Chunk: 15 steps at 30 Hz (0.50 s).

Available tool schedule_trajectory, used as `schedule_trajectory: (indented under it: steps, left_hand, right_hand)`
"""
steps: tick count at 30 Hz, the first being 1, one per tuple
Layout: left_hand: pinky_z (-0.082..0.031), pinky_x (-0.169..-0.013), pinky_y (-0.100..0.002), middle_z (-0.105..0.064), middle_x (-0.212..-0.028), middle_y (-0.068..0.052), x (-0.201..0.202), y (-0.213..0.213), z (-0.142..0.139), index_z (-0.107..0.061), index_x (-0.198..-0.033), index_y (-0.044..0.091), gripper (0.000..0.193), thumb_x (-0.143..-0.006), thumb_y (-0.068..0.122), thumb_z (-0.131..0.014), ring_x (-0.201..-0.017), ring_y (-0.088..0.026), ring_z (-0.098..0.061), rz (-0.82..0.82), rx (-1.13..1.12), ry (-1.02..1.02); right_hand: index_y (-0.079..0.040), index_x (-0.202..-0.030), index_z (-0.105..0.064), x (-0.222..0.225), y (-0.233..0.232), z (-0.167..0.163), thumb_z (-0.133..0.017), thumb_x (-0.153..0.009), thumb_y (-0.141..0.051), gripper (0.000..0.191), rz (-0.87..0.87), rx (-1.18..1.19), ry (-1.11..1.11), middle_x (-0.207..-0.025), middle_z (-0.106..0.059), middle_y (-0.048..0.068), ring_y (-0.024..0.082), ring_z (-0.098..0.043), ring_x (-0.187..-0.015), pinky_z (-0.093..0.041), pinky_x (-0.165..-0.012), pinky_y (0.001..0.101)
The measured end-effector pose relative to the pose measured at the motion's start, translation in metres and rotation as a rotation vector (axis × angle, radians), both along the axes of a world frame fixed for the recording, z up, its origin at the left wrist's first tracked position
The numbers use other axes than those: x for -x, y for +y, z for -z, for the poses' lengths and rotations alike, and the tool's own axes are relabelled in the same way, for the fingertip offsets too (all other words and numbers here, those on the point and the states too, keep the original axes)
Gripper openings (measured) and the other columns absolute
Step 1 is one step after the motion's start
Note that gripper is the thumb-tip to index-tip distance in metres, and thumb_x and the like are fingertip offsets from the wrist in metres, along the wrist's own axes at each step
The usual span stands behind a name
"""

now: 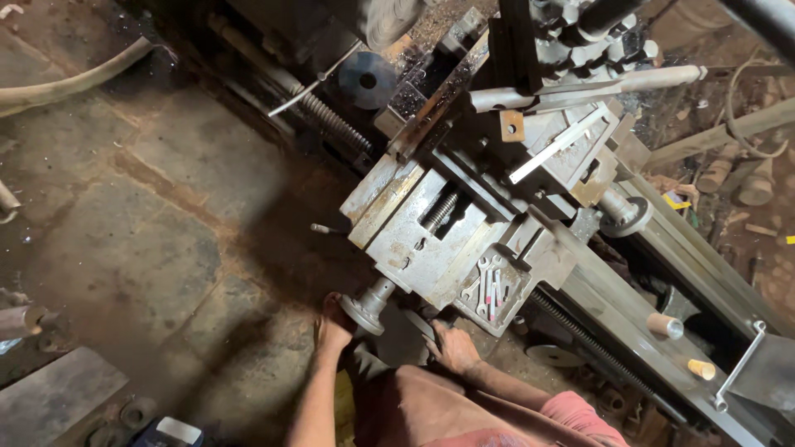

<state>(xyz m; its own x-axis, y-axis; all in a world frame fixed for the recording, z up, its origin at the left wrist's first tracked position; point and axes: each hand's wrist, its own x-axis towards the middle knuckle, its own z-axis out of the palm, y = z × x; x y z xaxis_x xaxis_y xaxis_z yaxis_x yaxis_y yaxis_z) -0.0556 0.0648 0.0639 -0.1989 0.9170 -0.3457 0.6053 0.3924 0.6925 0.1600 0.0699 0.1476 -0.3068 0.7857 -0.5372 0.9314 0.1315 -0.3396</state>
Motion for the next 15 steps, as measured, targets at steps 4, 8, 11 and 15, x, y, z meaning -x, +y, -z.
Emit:
schedule_trajectory:
  steps: [4,8,11,15]
  left_hand:
    - [-0.043,-0.096,-0.055,-0.059,-0.135,-0.027,-0.027,-0.018,-0.01,-0.052,-0.13,-0.003,0.09,-0.062,0.049,-0.08,-0.121,-0.044,-0.057,-0.102,-0.19,0.23]
    - [-0.037,-0.101,-0.06,-0.05,-0.141,-0.038,-0.046,-0.034,-0.013,-0.044,-0.14,-0.016,0.113,-0.065,0.06,-0.079,-0.11,-0.048,-0.051,-0.133,-0.205,0.281]
    - [-0.042,-0.1,-0.056,-0.057,-0.13,-0.034,-0.056,-0.045,-0.012,-0.058,-0.128,-0.009,0.092,-0.076,0.066,-0.074,-0.11,-0.048,-0.055,-0.029,-0.111,0.297]
    - [-0.047,-0.099,-0.053,-0.067,-0.112,-0.027,-0.067,-0.055,-0.008,-0.069,-0.109,-0.001,0.068,-0.091,0.064,-0.058,-0.107,-0.045,-0.06,-0.094,0.074,0.15]
  right_hand:
    - [0.001,-0.132,-0.055,-0.001,0.0,-0.001,-0.065,-0.093,-0.04,0.057,-0.023,-0.069,0.011,-0.082,-0.069,0.029,0.048,-0.068,-0.08,-0.054,-0.075,0.0559]
    - [0.001,-0.133,-0.055,0.001,0.002,-0.005,-0.064,-0.094,-0.042,0.058,-0.017,-0.053,-0.015,-0.081,-0.069,0.028,0.047,-0.068,-0.078,-0.055,-0.074,0.0556]
    - [0.0,-0.133,-0.054,0.003,0.002,-0.01,-0.062,-0.096,-0.043,0.057,-0.012,-0.025,-0.035,-0.082,-0.069,0.028,0.047,-0.068,-0.079,-0.055,-0.074,0.0556]
    - [0.0,-0.133,-0.053,0.003,0.002,-0.014,-0.062,-0.096,-0.042,0.057,-0.026,-0.022,-0.034,-0.081,-0.07,0.028,0.047,-0.068,-0.079,-0.055,-0.076,0.0559]
